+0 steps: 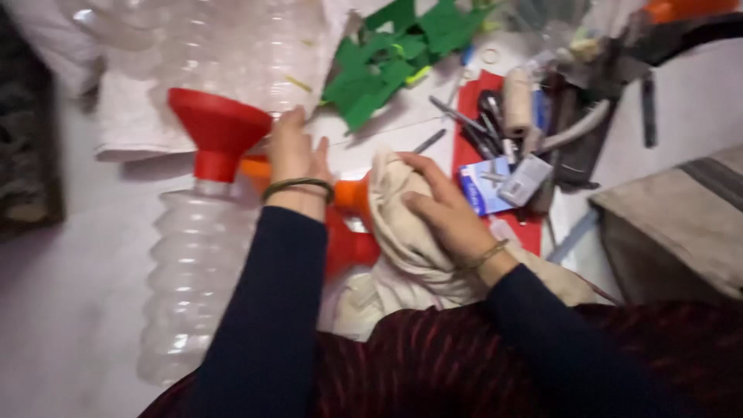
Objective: The person wipes clear plastic bottles with a cloth, then places red and orange funnels into the bottle openings. They continue wiping the bottles and funnels, handling them one at a time on the floor.
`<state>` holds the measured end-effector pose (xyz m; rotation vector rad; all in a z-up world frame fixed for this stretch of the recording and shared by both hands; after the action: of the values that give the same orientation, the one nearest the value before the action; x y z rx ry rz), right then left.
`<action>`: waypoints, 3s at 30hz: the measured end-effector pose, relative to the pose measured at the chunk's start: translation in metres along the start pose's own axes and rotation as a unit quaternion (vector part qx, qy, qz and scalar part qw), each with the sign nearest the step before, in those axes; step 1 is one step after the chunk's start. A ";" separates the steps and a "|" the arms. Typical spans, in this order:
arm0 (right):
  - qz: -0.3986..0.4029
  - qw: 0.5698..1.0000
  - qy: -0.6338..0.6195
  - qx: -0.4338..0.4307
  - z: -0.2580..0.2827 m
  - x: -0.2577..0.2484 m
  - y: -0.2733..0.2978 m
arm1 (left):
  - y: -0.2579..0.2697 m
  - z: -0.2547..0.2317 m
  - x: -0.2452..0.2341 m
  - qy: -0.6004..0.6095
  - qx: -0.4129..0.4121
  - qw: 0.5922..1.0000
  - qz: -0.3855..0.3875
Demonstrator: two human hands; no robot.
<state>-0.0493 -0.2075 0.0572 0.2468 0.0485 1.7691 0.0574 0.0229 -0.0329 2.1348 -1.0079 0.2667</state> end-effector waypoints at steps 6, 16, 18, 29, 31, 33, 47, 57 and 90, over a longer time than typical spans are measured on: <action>-0.012 1.000 0.008 -0.014 0.002 -0.002 0.003 | -0.015 -0.003 -0.013 0.047 -0.040 0.998 0.017; -0.009 0.997 -0.073 0.014 0.004 0.002 0.005 | 0.024 -0.017 0.001 -0.013 -0.039 0.999 0.001; -0.006 0.997 -0.072 0.018 0.004 0.002 0.005 | 0.031 -0.020 0.006 -0.031 -0.020 0.999 0.027; -0.032 0.999 -0.043 0.000 0.006 -0.003 0.005 | 0.100 -0.056 0.065 -0.222 0.249 0.939 0.089; -0.039 0.998 -0.041 -0.012 0.005 -0.007 0.006 | 0.122 -0.068 0.072 -0.273 0.334 0.897 0.097; -0.057 0.997 -0.033 -0.044 0.007 -0.012 0.009 | 0.145 -0.084 0.073 -0.356 0.467 0.806 0.075; -0.154 0.963 0.020 -0.222 0.091 -0.013 0.066 | 0.333 -0.158 0.045 -0.450 0.654 0.608 0.034; -0.284 0.839 0.251 -0.390 0.208 0.052 0.137 | 0.361 -0.155 0.025 -0.380 0.628 0.670 0.109; -0.101 0.830 0.416 -0.357 0.100 0.125 0.098 | 0.190 -0.083 -0.030 -0.309 0.217 0.925 0.033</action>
<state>-0.1485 -0.1167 0.1883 -1.0478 0.0312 1.4435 -0.0923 0.0204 0.1143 2.6708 -1.4846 -0.1940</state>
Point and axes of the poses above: each hand's wrist, its own y-axis away from the middle knuckle, its own x-axis out of the palm, z = x × y, the point moved 7 cm from there along -y, towards the middle knuckle, and after that the axes turned 8 degrees about -z, right-handed, at the moved point
